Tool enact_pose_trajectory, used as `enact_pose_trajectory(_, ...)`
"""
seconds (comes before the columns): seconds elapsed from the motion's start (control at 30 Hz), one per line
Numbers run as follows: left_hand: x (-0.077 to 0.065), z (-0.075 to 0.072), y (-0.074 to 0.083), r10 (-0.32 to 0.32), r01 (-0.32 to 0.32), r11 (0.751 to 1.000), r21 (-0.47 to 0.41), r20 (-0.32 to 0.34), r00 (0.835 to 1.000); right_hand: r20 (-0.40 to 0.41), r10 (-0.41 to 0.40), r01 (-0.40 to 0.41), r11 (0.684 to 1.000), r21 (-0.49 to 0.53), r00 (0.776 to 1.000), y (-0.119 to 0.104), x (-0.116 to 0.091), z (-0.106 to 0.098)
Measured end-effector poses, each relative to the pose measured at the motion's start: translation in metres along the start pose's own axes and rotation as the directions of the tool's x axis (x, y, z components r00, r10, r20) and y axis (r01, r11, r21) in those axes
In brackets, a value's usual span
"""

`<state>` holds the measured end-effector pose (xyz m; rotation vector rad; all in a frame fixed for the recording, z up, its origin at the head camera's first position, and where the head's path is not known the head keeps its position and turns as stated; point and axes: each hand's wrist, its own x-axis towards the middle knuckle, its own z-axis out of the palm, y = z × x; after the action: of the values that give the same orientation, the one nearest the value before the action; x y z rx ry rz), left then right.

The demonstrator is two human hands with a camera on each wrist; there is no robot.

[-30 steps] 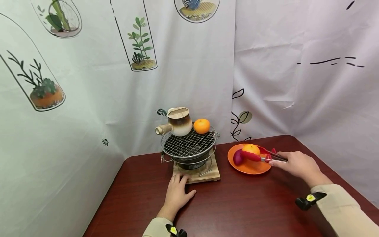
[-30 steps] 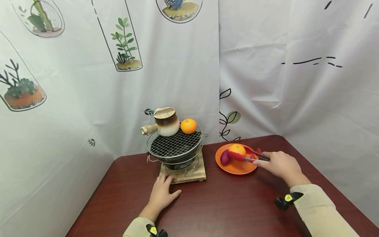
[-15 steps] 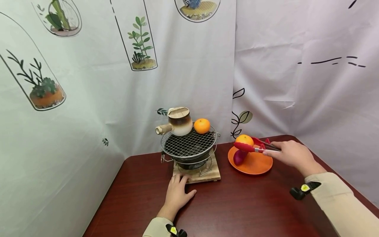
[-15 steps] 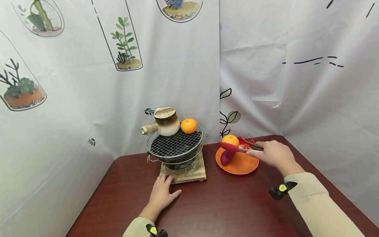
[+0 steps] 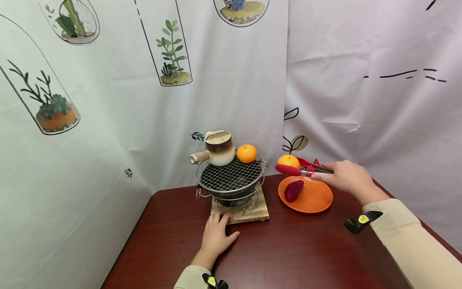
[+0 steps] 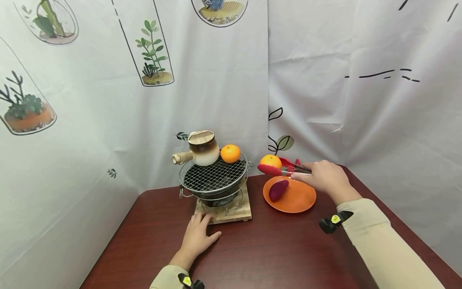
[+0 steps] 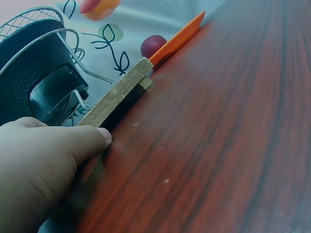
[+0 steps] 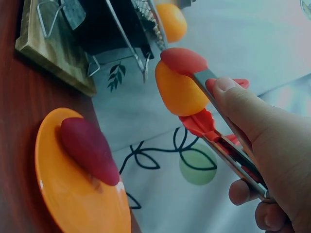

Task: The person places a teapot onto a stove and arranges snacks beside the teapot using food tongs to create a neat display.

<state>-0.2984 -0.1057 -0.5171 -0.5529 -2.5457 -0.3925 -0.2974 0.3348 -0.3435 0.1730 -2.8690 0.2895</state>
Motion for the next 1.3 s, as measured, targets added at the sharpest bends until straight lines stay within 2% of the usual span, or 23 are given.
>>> enact_pose_trajectory(0.13,0.000,-0.001,0.000,-0.006,0.006,1.000,-0.008,0.015,1.000,-0.011,-0.012,0.012,1.000,0.011,1.000,-0.005,0.005,-0.004)
enact_pose_trajectory(0.57,0.000,0.000,0.000,-0.005,0.005,1.000,-0.009,0.003,1.000,-0.010,-0.033,0.033,0.999,0.012,0.999,-0.027,0.019,-0.017)
enact_pose_trajectory(0.93,0.001,-0.002,0.001,-0.012,0.012,1.000,-0.013,0.013,1.000,-0.059,-0.050,0.052,0.998,0.022,0.997,-0.044,0.027,-0.029)
enact_pose_trajectory(1.2,0.000,-0.001,0.000,-0.006,0.006,1.000,-0.001,0.000,1.000,-0.046,-0.056,0.057,0.998,0.017,0.997,-0.055,0.032,-0.035)
enact_pose_trajectory(1.3,0.000,-0.001,0.001,-0.014,0.015,1.000,-0.009,0.017,1.000,-0.039,-0.073,0.073,0.997,0.009,0.997,-0.060,0.035,-0.036)
